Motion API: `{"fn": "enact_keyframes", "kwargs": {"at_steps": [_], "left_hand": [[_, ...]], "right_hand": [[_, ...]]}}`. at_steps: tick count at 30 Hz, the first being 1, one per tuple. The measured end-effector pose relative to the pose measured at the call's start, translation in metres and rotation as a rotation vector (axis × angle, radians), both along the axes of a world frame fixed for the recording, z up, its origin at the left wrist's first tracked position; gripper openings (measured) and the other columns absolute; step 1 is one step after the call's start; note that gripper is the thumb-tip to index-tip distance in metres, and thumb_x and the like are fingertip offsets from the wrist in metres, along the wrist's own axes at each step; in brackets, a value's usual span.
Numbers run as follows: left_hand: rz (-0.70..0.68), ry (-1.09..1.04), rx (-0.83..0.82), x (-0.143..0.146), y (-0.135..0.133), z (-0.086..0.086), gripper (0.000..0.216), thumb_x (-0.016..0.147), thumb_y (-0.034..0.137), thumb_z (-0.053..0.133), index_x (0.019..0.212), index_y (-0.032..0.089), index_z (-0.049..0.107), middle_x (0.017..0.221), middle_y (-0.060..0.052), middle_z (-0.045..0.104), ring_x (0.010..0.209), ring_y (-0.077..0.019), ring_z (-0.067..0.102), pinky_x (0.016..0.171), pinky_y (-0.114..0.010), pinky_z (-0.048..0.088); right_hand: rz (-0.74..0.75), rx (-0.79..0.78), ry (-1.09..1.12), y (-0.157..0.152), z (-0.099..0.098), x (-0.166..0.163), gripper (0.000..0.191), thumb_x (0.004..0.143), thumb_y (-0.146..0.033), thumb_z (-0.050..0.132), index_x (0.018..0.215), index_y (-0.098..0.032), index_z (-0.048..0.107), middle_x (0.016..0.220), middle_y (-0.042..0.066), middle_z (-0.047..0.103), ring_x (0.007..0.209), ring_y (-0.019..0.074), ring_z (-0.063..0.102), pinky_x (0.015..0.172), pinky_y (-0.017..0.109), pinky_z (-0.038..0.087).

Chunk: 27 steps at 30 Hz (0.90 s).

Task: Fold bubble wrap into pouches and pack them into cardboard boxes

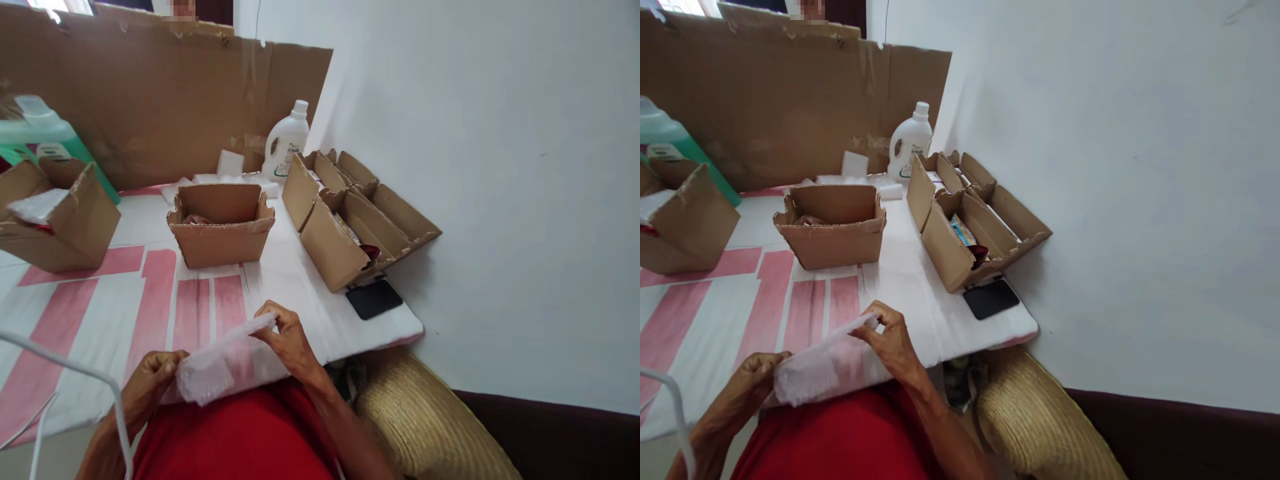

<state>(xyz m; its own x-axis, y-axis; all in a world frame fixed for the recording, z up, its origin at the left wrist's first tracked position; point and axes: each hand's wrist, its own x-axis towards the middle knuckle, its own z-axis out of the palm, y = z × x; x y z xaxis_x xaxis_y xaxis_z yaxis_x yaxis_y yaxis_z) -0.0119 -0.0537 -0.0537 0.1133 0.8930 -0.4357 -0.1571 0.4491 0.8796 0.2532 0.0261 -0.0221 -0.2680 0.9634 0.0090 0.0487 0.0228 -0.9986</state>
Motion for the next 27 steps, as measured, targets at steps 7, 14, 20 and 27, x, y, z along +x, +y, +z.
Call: {"fn": "enact_keyframes", "kwargs": {"at_steps": [7, 14, 20, 27], "left_hand": [[0.244, 0.351, 0.187, 0.004, 0.013, 0.026, 0.043, 0.062, 0.062, 0.082, 0.063, 0.021, 0.069, 0.073, -0.006, 0.067, 0.075, -0.0215, 0.06, 0.07, -0.03, 0.049], [0.032, 0.643, 0.662, 0.053, 0.011, 0.06, 0.019, 0.069, 0.042, 0.084, 0.081, 0.028, 0.078, 0.08, -0.006, 0.074, 0.078, -0.0243, 0.066, 0.073, -0.033, 0.052], [-0.046, 1.007, 0.972, 0.071, 0.006, 0.04, 0.022, 0.081, 0.041, 0.077, 0.097, 0.026, 0.074, 0.085, -0.004, 0.074, 0.078, -0.0204, 0.065, 0.072, -0.032, 0.046], [0.003, 1.155, 1.122, 0.064, 0.011, 0.047, 0.006, 0.087, 0.021, 0.069, 0.09, 0.026, 0.071, 0.085, -0.001, 0.074, 0.083, -0.0191, 0.066, 0.084, -0.034, 0.042]], "right_hand": [[-0.049, -0.29, 0.099, -0.007, -0.01, 0.01, 0.037, 0.071, -0.04, 0.083, 0.064, -0.02, 0.052, 0.058, -0.009, 0.039, 0.053, 0.0084, 0.032, 0.049, 0.023, 0.025], [-0.134, -0.316, 0.215, -0.012, -0.002, -0.002, 0.036, 0.067, -0.039, 0.087, 0.063, -0.018, 0.058, 0.061, -0.007, 0.047, 0.057, 0.009, 0.039, 0.055, 0.024, 0.033], [-0.184, -0.363, 0.324, -0.018, -0.006, -0.004, 0.049, 0.066, -0.047, 0.088, 0.061, -0.021, 0.047, 0.058, -0.008, 0.037, 0.052, 0.0076, 0.031, 0.049, 0.023, 0.026], [-0.3, -0.414, 0.46, -0.017, -0.008, -0.001, 0.051, 0.081, -0.064, 0.07, 0.062, -0.021, 0.051, 0.058, -0.003, 0.05, 0.054, 0.0114, 0.042, 0.054, 0.026, 0.037]]}}
